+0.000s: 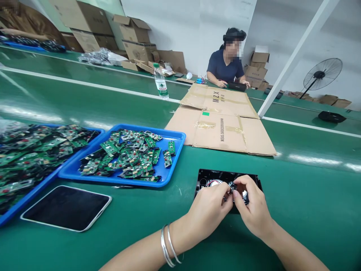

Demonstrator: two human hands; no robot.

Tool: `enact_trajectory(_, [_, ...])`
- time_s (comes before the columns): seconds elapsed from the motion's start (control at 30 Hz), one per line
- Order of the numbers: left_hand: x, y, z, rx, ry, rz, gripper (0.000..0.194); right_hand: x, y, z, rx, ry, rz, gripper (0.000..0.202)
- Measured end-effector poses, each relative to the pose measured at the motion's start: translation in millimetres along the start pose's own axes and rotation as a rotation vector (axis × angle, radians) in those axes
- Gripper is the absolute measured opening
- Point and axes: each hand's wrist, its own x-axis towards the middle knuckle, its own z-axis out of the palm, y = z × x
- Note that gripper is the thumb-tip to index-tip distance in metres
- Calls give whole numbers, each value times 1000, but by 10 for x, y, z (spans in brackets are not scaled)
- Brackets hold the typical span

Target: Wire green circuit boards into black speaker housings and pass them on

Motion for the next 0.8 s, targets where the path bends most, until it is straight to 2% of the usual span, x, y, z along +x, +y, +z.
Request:
enact_trajectory(0.3, [-45, -52, 83, 327, 89, 206, 18, -35, -9, 14, -161, 9, -42, 13])
enact_trajectory(0.43, [-66, -85, 116, 382, 108, 232, 18, -34, -19, 2, -200, 13, -63, 13])
enact_trajectory(0.6, [-49, -61, 78, 293, 47, 181, 18, -17, 5, -7, -187, -19, -68, 14])
enact_trajectory(0.8, [23, -12, -52, -57, -51, -14, 11, 12, 36, -56, -126, -63, -74, 18])
